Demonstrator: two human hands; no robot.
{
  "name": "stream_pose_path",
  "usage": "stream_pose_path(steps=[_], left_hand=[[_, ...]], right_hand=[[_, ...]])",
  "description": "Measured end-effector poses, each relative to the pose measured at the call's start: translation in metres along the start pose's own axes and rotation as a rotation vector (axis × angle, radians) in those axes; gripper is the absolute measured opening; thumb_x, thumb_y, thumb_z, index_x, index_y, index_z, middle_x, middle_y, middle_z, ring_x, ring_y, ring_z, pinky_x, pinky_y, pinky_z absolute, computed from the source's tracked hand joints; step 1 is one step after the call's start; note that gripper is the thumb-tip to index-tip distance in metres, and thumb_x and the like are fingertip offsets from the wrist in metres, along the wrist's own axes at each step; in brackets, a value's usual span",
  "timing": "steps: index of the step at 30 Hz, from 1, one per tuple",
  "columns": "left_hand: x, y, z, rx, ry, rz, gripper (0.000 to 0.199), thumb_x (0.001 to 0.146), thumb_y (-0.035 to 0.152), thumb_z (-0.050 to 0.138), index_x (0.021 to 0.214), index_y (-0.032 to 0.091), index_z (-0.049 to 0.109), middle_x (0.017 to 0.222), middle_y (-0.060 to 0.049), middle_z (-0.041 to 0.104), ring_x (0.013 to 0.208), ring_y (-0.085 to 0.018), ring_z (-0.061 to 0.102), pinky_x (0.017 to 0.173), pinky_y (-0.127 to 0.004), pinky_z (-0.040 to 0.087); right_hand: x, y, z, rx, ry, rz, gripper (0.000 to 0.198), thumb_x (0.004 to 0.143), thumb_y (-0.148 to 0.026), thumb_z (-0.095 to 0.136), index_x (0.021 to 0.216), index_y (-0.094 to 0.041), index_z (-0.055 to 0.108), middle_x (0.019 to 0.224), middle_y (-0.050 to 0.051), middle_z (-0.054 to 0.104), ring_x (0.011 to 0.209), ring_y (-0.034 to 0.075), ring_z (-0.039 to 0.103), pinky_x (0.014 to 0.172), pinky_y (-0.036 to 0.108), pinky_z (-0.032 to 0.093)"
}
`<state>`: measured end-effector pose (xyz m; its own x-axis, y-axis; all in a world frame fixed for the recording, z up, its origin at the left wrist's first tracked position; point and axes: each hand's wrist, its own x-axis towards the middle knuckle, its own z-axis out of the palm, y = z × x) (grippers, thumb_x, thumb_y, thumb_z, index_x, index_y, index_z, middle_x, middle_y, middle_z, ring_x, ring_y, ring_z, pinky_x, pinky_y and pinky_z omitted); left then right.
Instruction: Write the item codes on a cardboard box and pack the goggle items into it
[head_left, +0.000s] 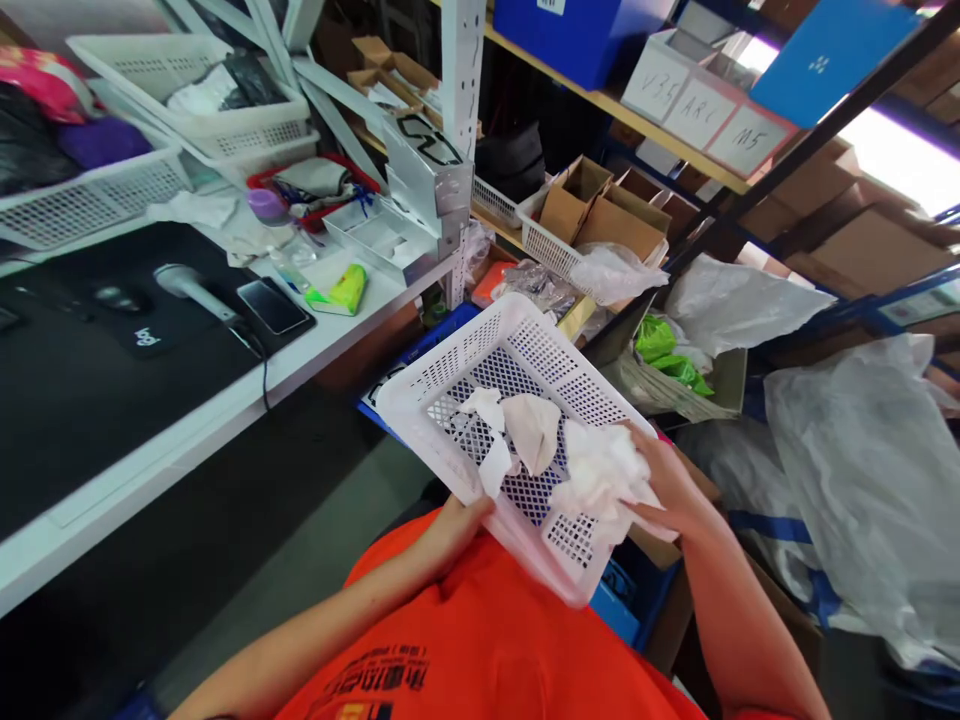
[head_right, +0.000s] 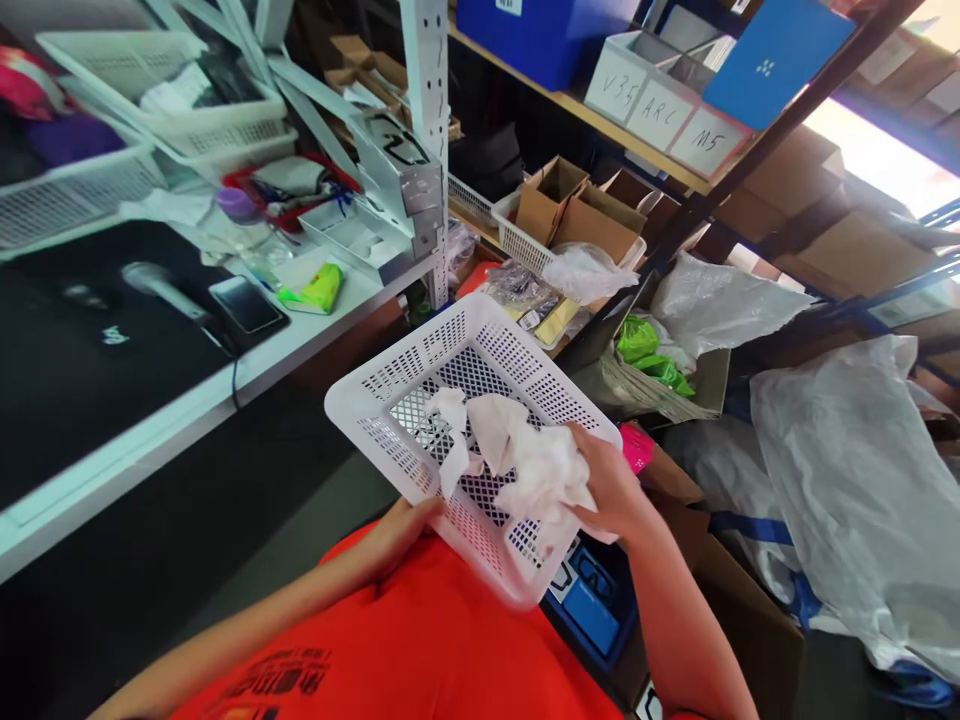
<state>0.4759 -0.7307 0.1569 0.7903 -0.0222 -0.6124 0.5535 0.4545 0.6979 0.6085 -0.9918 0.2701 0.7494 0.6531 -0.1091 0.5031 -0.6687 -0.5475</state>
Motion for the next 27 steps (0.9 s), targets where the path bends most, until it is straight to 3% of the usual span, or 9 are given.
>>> stream_pose_path(steps=[2,6,8,10,12,16,20,23,27], left_hand=[[0.001,-0.002,0.001,0.013,-0.021,0.028,0.055,0.067,0.030,0.066,0.119,0.011,0.068,0.108,-0.015,0.073,0.120,-0.037,0.063,0.112,-0.054,0.044],[0.001,-0.007,0.005,0.052,0.004,0.073,0.058,0.068,0.031,0.070,0.123,0.013,0.067,0.116,-0.015,0.071,0.121,-0.037,0.061,0.116,-0.051,0.040],[0.001,-0.009,0.007,0.056,0.027,0.081,0.057,0.067,0.029,0.070,0.123,0.014,0.067,0.117,-0.014,0.070,0.122,-0.036,0.060,0.117,-0.051,0.039],[-0.001,-0.010,0.006,0.031,0.025,0.076,0.056,0.067,0.030,0.069,0.121,0.014,0.067,0.113,-0.014,0.071,0.119,-0.035,0.061,0.115,-0.052,0.040],[-0.002,-0.010,0.005,0.003,0.021,0.059,0.052,0.066,0.032,0.068,0.114,0.013,0.067,0.105,-0.013,0.071,0.115,-0.034,0.063,0.112,-0.052,0.043],[-0.005,-0.008,0.001,0.007,0.048,0.035,0.043,0.064,0.035,0.066,0.101,0.012,0.067,0.099,-0.013,0.072,0.117,-0.035,0.061,0.110,-0.049,0.046],[-0.007,-0.006,0.000,-0.008,0.041,0.071,0.054,0.065,0.036,0.066,0.112,0.010,0.067,0.111,-0.015,0.072,0.120,-0.035,0.061,0.111,-0.049,0.045],[-0.008,-0.007,0.001,0.016,0.044,0.095,0.058,0.066,0.033,0.068,0.120,0.011,0.066,0.117,-0.016,0.071,0.123,-0.036,0.060,0.114,-0.050,0.043],[-0.007,-0.010,-0.004,0.097,0.054,0.091,0.062,0.067,0.034,0.073,0.124,0.011,0.064,0.126,-0.016,0.069,0.128,-0.036,0.057,0.118,-0.050,0.039]], right_hand=[[0.021,-0.018,0.021,-0.030,-0.169,-0.081,0.088,0.075,-0.046,0.058,0.154,-0.013,0.038,0.127,0.017,0.064,0.105,0.031,0.065,0.090,0.037,0.050],[0.071,-0.049,0.086,-0.411,-0.392,-0.096,0.099,0.078,-0.030,0.064,0.165,-0.018,0.017,0.117,0.014,0.068,0.097,0.031,0.069,0.076,0.037,0.053],[0.088,-0.056,0.112,-0.524,-0.461,-0.110,0.092,0.077,-0.026,0.067,0.161,-0.017,0.029,0.113,0.015,0.069,0.094,0.032,0.070,0.072,0.036,0.054],[0.095,-0.059,0.126,-0.549,-0.504,-0.132,0.060,0.082,-0.026,0.064,0.141,-0.017,0.055,0.107,0.014,0.070,0.093,0.031,0.070,0.071,0.036,0.054],[0.093,-0.059,0.130,-0.523,-0.505,-0.147,0.030,0.087,-0.028,0.059,0.114,-0.017,0.067,0.101,0.012,0.069,0.093,0.030,0.070,0.072,0.036,0.053],[0.080,-0.061,0.111,-0.452,-0.396,-0.087,0.016,0.086,-0.027,0.058,0.097,-0.018,0.066,0.098,0.009,0.068,0.093,0.027,0.067,0.073,0.034,0.050],[0.090,-0.068,0.083,-0.297,-0.242,-0.099,0.019,0.089,-0.035,0.058,0.096,-0.020,0.068,0.125,0.010,0.063,0.102,0.024,0.066,0.082,0.032,0.049],[0.118,-0.073,0.086,-0.331,-0.267,-0.112,0.030,0.085,-0.039,0.064,0.105,-0.018,0.071,0.156,0.014,0.041,0.106,0.026,0.067,0.084,0.034,0.051],[0.154,-0.085,0.111,-0.487,-0.436,-0.097,0.033,0.081,-0.035,0.068,0.108,-0.016,0.072,0.143,0.017,0.055,0.094,0.027,0.069,0.073,0.033,0.052]])
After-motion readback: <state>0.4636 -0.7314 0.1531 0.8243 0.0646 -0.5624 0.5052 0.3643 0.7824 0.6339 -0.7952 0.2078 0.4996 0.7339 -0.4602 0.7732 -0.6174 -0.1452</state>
